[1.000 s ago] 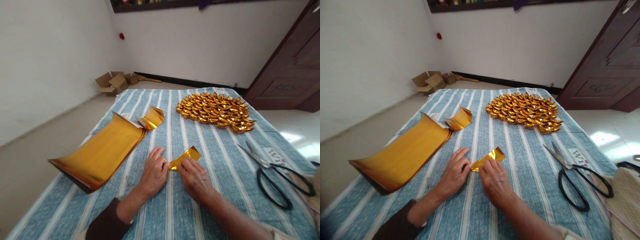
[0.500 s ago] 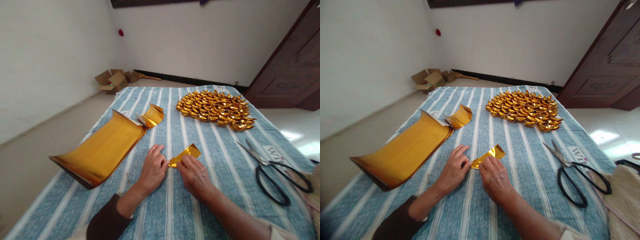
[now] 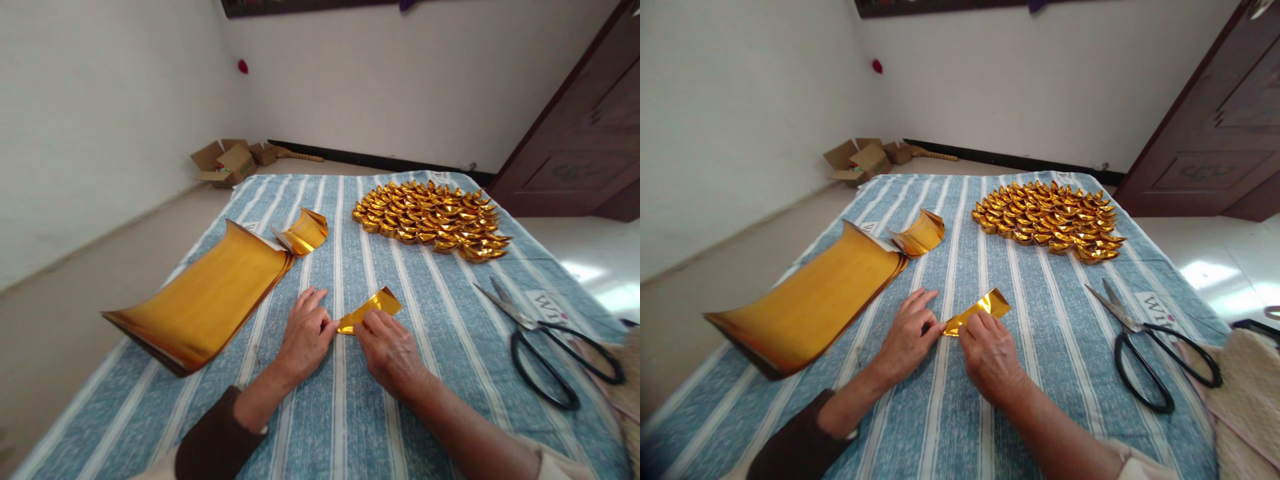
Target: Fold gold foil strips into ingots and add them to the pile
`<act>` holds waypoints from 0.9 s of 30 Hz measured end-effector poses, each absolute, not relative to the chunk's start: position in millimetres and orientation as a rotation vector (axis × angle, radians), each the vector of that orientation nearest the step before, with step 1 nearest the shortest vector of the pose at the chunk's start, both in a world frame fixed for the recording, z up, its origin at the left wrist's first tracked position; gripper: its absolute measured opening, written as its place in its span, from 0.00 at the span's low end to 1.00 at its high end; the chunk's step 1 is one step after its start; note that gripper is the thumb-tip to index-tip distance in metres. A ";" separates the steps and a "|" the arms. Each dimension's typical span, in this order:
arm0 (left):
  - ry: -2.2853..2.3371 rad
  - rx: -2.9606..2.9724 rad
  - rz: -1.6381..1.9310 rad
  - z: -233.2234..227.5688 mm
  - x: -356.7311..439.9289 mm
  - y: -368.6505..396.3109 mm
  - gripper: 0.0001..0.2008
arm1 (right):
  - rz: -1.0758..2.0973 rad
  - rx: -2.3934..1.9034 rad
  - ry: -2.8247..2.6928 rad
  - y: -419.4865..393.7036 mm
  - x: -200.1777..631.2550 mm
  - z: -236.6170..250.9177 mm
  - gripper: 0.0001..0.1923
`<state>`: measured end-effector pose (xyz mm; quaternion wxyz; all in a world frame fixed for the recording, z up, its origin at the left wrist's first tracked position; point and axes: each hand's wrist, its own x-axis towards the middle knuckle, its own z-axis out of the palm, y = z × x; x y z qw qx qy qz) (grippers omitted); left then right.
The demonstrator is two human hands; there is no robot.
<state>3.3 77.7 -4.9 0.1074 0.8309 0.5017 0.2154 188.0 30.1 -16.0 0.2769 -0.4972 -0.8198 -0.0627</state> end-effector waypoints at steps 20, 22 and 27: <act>1.453 2.343 0.564 -1.3 -0.8 80.9 0.10 | -0.172 -1.351 -2.200 29.1 188.1 -15.0 0.12; 1.445 2.338 0.573 -1.9 -1.2 81.2 0.10 | -0.179 -1.347 -2.198 29.2 188.1 -15.1 0.12; 1.446 2.337 0.581 -2.9 -1.3 81.6 0.10 | -0.182 -1.353 -2.200 29.0 187.9 -15.7 0.12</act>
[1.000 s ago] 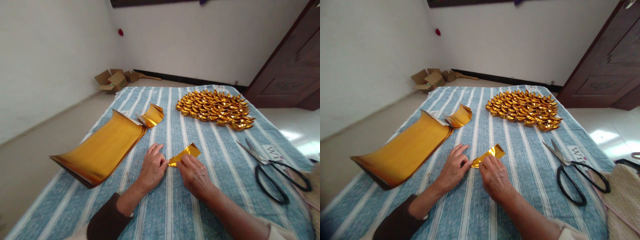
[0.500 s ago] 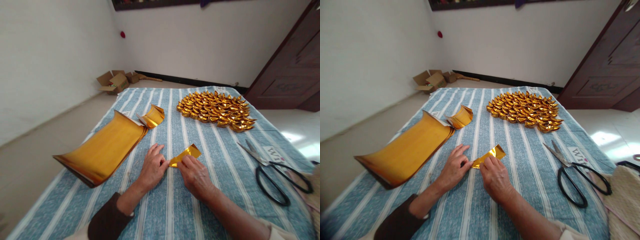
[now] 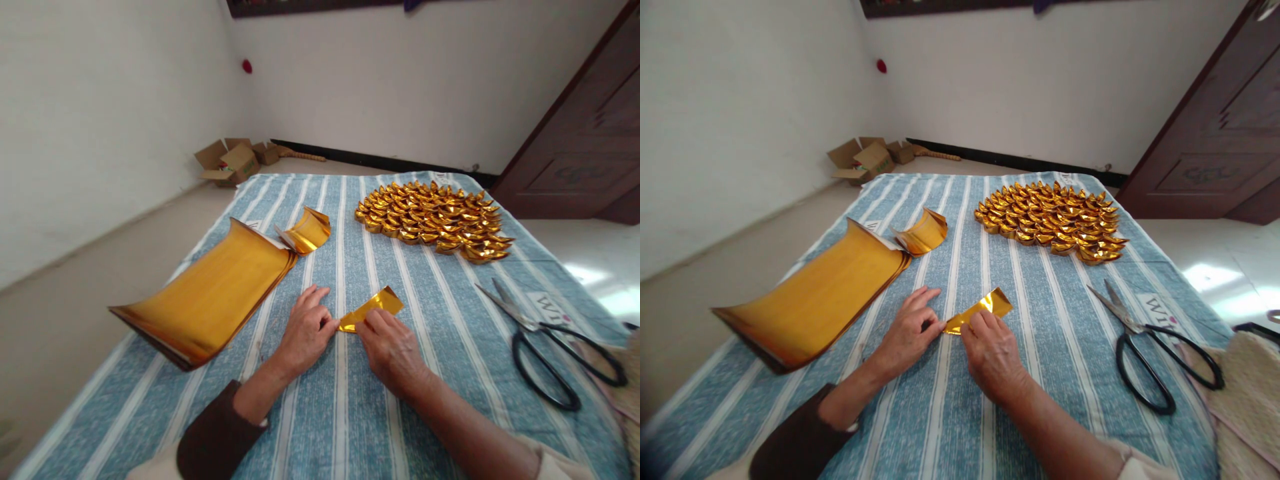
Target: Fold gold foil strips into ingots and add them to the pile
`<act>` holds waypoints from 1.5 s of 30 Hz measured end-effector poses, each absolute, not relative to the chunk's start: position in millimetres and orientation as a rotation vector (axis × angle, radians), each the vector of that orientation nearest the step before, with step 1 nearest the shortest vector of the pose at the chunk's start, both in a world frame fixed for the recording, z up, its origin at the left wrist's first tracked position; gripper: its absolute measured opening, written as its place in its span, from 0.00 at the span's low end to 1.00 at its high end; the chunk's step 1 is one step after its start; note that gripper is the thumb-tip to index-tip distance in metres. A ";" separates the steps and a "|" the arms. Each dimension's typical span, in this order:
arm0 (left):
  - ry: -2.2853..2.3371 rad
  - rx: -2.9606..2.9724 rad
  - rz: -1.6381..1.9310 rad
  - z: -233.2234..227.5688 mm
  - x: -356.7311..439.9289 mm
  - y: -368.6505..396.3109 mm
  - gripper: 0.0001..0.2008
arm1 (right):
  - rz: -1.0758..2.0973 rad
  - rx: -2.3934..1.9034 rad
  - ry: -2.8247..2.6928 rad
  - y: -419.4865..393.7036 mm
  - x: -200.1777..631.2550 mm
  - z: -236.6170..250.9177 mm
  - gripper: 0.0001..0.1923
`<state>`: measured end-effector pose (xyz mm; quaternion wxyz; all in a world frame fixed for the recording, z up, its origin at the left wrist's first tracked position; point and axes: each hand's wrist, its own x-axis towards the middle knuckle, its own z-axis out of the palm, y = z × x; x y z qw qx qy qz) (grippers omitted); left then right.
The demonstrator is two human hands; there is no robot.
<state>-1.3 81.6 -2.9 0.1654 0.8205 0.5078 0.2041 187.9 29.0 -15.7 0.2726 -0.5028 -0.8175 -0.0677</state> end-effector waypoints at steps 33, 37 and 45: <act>1.434 2.353 0.599 -3.2 -2.1 81.1 0.10 | -0.180 -1.355 -2.206 29.0 189.3 -16.6 0.12; 1.413 2.369 0.612 -4.0 -2.7 81.4 0.10 | -0.186 -1.366 -2.214 28.8 189.1 -16.5 0.12; 1.408 2.373 0.614 -5.4 -3.6 81.6 0.10 | -0.189 -1.365 -2.213 28.6 189.0 -16.1 0.13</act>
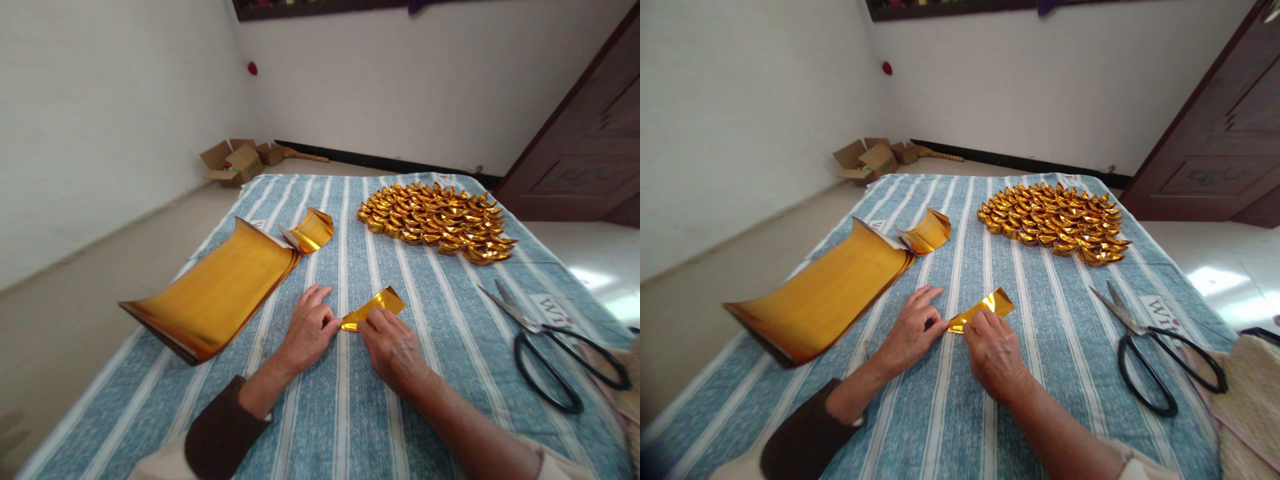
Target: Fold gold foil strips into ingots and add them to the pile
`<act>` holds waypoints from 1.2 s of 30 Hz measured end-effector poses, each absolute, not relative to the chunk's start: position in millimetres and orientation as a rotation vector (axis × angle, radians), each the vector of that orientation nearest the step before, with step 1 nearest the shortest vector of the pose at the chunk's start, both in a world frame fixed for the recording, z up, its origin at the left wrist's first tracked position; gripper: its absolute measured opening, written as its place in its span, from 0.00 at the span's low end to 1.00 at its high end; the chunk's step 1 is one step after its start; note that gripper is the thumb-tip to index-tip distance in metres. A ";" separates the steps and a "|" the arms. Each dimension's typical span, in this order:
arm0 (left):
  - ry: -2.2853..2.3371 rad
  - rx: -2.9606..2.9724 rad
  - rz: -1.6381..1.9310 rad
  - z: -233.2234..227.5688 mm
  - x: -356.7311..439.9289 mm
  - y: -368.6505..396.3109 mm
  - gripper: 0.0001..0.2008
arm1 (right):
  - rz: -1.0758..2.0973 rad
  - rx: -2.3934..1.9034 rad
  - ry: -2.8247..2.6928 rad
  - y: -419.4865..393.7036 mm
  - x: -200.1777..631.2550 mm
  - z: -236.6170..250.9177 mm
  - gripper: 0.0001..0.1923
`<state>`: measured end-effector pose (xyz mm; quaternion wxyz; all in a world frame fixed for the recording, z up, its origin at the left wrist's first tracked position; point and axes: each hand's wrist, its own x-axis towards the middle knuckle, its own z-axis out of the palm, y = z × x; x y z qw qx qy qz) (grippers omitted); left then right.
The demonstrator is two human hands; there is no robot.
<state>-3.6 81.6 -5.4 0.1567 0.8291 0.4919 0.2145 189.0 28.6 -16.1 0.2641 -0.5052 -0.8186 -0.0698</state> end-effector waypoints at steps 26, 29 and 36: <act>1.437 2.350 0.605 -2.9 -1.8 80.8 0.10 | -0.198 -1.381 -2.235 28.4 189.4 -17.2 0.10; 1.454 2.334 0.592 -1.8 -2.2 81.4 0.10 | -0.199 -1.383 -2.235 28.2 189.4 -17.1 0.09; 1.431 2.303 0.639 -2.1 -4.1 83.9 0.10 | -0.187 -1.382 -2.241 28.0 189.6 -16.9 0.08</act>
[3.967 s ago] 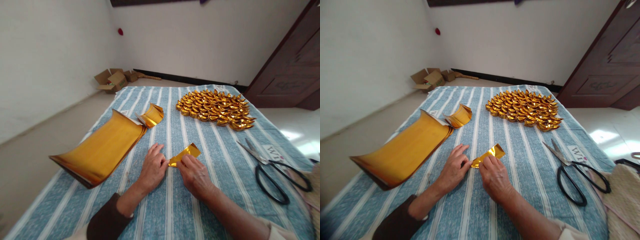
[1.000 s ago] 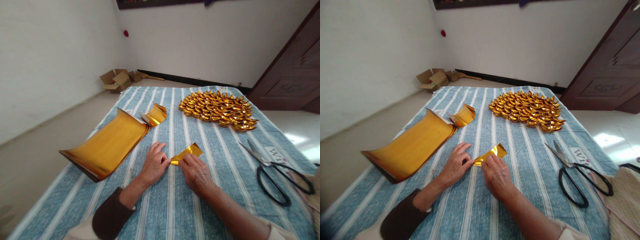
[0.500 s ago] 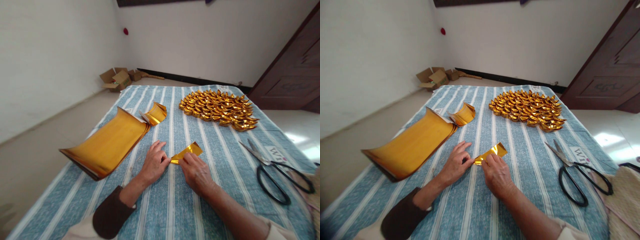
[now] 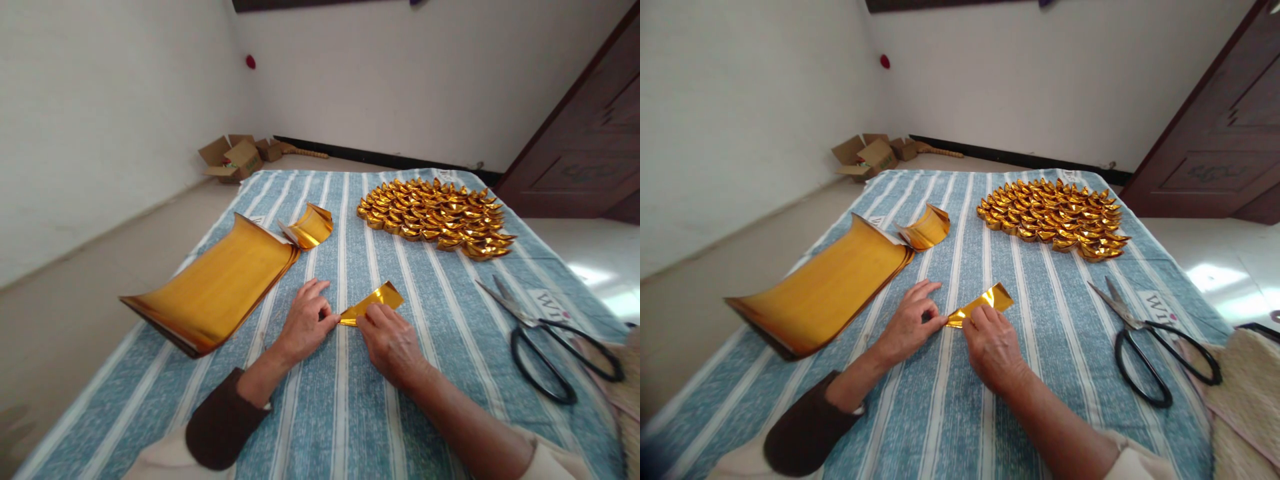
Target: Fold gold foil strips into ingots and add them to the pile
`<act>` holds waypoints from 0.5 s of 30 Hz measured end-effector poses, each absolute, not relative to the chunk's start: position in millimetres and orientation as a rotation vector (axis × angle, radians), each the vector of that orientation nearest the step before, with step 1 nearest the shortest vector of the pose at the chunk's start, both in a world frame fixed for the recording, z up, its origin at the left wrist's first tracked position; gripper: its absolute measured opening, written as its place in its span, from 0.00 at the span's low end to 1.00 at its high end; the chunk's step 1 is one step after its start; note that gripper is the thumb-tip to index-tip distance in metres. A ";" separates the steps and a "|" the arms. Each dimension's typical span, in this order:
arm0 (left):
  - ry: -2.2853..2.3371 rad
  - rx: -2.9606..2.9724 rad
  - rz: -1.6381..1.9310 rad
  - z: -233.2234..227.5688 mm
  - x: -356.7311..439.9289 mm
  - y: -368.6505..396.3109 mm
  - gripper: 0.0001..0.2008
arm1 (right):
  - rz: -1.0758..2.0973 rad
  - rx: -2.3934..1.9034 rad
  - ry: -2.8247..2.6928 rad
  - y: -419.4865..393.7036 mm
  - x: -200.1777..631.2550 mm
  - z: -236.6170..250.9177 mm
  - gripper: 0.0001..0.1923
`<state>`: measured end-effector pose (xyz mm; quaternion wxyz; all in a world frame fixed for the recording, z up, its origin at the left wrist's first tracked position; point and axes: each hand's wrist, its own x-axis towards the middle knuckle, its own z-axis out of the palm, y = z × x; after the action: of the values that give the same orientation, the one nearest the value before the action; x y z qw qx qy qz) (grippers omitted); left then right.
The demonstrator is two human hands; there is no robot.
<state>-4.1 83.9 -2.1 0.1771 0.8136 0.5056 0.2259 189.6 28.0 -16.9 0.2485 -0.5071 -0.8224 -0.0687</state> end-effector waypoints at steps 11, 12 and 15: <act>1.377 2.234 0.566 12.4 -18.6 92.3 0.07 | -0.206 -1.368 -2.234 28.3 190.3 -17.4 0.10; 1.374 2.255 0.582 14.3 -19.5 90.9 0.07 | -0.206 -1.368 -2.233 28.1 190.4 -17.5 0.10; 1.299 2.459 0.631 19.3 -16.2 75.0 0.07 | -0.206 -1.362 -2.229 27.8 190.3 -17.6 0.10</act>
<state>-16.2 75.0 19.3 0.1445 0.8532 0.4508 0.2189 190.3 27.8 -17.6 0.2578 -0.5021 -0.8220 -0.0759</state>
